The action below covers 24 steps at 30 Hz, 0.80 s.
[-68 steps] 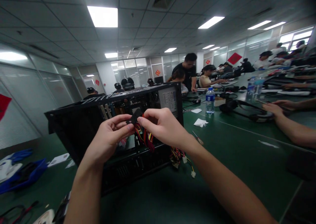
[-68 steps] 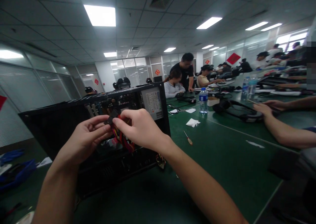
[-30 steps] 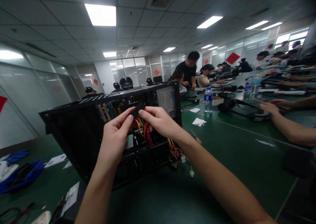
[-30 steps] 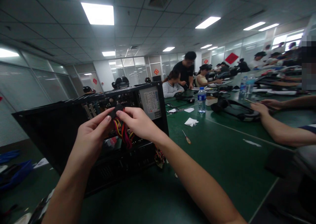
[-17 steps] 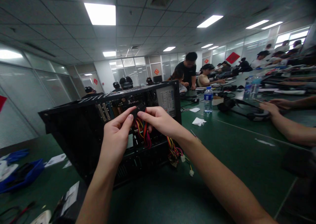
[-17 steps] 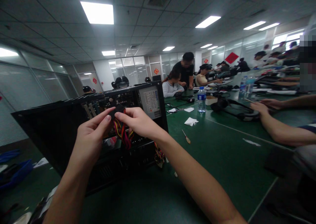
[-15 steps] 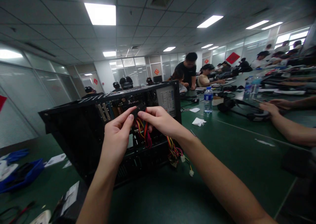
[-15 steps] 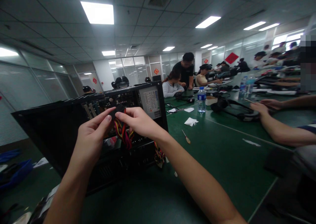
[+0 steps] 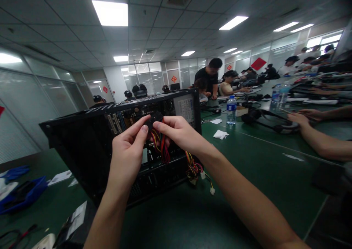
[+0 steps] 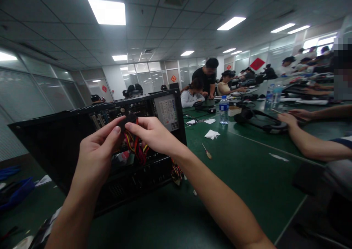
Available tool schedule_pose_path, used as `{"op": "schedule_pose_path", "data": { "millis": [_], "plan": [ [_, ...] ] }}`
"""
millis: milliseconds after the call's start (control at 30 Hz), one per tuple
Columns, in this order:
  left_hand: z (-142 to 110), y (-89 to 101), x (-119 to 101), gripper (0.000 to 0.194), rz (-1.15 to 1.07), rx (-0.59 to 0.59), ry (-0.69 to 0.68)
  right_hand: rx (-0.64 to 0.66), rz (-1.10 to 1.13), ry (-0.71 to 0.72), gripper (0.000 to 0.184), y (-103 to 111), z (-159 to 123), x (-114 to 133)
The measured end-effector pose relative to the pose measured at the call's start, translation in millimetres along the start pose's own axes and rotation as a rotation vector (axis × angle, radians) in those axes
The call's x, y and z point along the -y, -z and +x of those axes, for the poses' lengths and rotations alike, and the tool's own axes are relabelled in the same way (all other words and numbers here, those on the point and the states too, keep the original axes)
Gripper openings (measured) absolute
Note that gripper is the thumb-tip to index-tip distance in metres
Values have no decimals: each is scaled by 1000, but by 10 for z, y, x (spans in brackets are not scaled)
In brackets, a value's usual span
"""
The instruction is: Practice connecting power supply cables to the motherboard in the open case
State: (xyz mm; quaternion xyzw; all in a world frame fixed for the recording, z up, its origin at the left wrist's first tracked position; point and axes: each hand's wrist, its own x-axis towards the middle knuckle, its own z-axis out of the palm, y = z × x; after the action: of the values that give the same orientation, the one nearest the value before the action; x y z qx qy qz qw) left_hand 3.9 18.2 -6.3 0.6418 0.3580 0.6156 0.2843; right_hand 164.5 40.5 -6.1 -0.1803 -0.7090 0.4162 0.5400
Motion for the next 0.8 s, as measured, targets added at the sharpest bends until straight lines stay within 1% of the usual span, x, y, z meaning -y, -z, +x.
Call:
{"op": "schedule_pose_path", "data": {
  "millis": [133, 267, 400, 500, 633, 800],
  "plan": [
    [27, -66, 59, 65, -117, -2, 12, -46, 44, -3, 32, -14, 2, -10],
    [66, -107, 134, 51, -179, -10, 38, -75, 20, 16, 33, -17, 8, -17],
    [82, -95, 180, 46, -164, -99, 12, -62, -1, 24, 34, -19, 25, -47],
    [72, -89, 179, 45, -134, -139, -16, -49, 29, 17, 34, -11, 45, -87],
    [60, -101, 155, 44, -54, -156, -31, -32, 48, 9, 32, 23, 63, -121],
    [42, -123, 144, 45, 35, -158, -59, -45, 5, 8, 34, 43, 72, -140]
  ]
}}
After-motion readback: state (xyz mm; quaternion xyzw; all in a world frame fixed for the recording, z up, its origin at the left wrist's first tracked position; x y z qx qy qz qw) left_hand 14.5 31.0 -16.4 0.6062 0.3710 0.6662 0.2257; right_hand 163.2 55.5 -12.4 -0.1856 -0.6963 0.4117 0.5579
